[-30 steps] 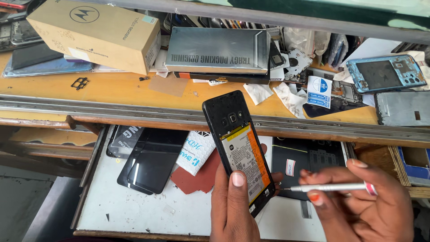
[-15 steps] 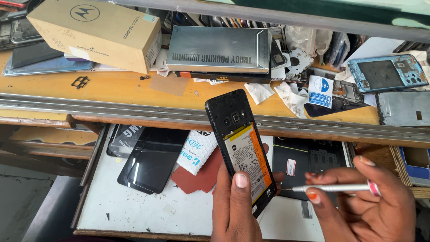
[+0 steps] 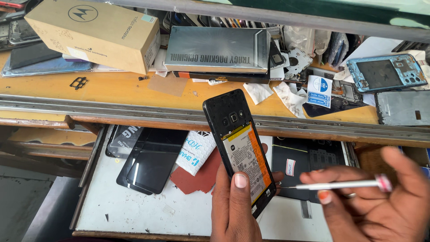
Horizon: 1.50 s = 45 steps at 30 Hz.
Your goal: The person disassembles a black smartphone using a screwdriver and a plastic pry tool. They remove the back cover, unscrew internal components, and carefully lift the battery to expose the motherboard and other internal parts.
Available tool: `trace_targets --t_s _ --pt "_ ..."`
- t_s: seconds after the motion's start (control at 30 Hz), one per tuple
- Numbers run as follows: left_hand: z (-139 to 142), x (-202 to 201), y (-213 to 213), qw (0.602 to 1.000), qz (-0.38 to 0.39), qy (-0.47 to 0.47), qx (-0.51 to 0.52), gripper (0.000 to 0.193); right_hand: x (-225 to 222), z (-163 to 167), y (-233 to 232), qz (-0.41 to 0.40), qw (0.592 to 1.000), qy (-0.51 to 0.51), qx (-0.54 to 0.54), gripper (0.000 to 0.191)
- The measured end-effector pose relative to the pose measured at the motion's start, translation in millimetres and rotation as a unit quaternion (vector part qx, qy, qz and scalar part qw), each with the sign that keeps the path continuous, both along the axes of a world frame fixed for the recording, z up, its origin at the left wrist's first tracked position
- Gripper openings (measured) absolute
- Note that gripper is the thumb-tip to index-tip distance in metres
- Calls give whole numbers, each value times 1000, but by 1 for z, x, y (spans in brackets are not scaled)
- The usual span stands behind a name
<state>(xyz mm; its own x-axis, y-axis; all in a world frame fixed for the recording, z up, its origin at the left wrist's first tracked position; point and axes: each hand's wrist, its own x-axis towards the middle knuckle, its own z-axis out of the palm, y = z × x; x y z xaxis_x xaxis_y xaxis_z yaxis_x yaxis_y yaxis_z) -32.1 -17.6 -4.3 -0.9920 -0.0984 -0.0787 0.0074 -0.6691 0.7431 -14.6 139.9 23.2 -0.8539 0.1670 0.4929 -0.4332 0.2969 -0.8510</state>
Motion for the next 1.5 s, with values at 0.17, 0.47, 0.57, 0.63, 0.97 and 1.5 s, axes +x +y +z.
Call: trace_targets --t_s 0.17,0.47,0.57,0.63,0.97,1.5 --pt "0 -3 -4 1000 3 3 -6 69 -6 -5 10 -44 997 -28 -53 74" --pt "-59 -22 -71 998 -25 45 -45 75 -35 -99 -62 81 981 -167 53 101" --pt "-132 -46 -64 992 -44 98 -66 73 -58 -178 -59 105 982 -143 60 103" --pt "-156 -48 -70 988 -63 114 -81 74 -63 -206 -51 100 981 -155 62 103" --pt "-56 -43 -133 971 -52 143 -182 71 -54 -120 -123 83 973 -198 78 103" --pt "-60 -40 -102 987 -70 32 -138 87 -80 -113 12 -134 916 -335 174 91"
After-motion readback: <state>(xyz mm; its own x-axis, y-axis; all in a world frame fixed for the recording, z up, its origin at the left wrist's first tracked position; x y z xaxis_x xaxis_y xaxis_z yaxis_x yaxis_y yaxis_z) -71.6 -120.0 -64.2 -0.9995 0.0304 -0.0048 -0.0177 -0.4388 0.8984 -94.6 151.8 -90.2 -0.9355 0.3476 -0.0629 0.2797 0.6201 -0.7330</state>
